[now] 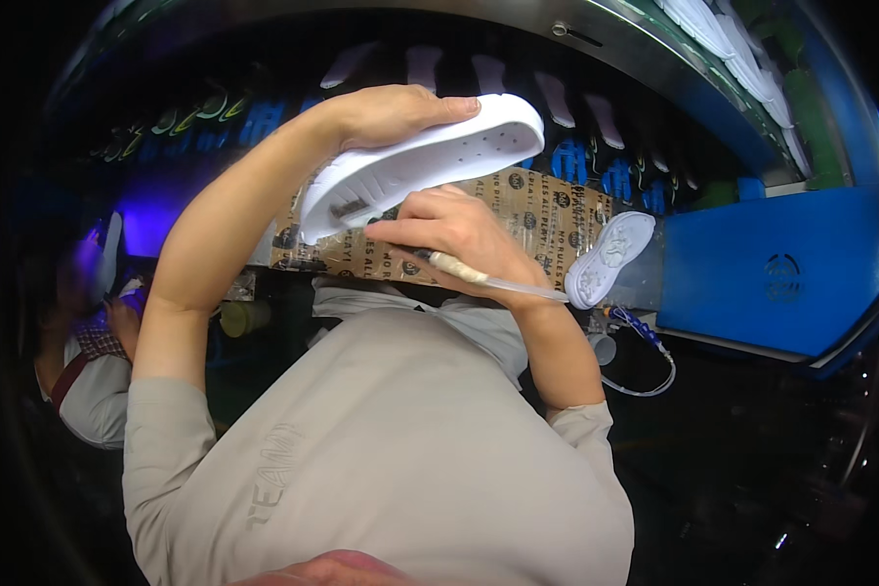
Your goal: The person repeatedly picks up white slip-on shoes from a conveyor belt, applies a substance to the insole with a brush, and places the shoes back on the belt. The process is continuous and repetitive.
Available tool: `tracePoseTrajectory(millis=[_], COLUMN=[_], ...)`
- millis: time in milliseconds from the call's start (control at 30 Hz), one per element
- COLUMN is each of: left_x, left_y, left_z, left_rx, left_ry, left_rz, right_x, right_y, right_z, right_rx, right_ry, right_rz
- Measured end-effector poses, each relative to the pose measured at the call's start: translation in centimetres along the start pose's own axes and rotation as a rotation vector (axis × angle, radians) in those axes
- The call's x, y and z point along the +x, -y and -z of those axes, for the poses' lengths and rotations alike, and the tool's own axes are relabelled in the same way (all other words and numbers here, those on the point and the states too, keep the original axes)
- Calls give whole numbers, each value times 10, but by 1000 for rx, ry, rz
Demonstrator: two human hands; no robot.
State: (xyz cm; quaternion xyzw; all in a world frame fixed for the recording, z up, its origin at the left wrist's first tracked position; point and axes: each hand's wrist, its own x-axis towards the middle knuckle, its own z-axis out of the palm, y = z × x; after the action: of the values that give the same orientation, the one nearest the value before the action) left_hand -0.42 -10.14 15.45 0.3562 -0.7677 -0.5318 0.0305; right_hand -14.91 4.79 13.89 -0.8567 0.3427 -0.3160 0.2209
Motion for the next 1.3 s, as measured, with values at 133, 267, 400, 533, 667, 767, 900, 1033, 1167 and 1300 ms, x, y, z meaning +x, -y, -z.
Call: tracePoseTrajectory(millis=[133,267,400,533,667,767,900,1033,1167,1300], left_x=[1,-1,-4,-10,-22,-28,-38,-42,-52,-46], left_y=[-11,-14,-5,3,7,20,27,40,37,55], left_z=[-5,-6,-9,-9,-7,-4,1,1,7,-5], left_rx=[169,173,302,290,264,279,253,304,220,196], left_ry=[57,147,141,139,150,105,128,111,105,55], left_rz=[70,118,132,159,175,195,195,196,231,306], right_x=[-7,-13,-19,-23,-33,-32,-40,-40,-46,-53], right_y=[5,-2,1,-3,-6,-9,-16,-16,-27,-32], right_z=[13,11,20,22,24,30,31,46,55,39], right_rx=[158,49,10,26,24,28,-22,40,-168,131], right_ry=[73,91,19,102,-37,127,-37,134,45,60], right_rz=[-32,-43,-83,-51,-98,-78,-132,-102,-159,-243])
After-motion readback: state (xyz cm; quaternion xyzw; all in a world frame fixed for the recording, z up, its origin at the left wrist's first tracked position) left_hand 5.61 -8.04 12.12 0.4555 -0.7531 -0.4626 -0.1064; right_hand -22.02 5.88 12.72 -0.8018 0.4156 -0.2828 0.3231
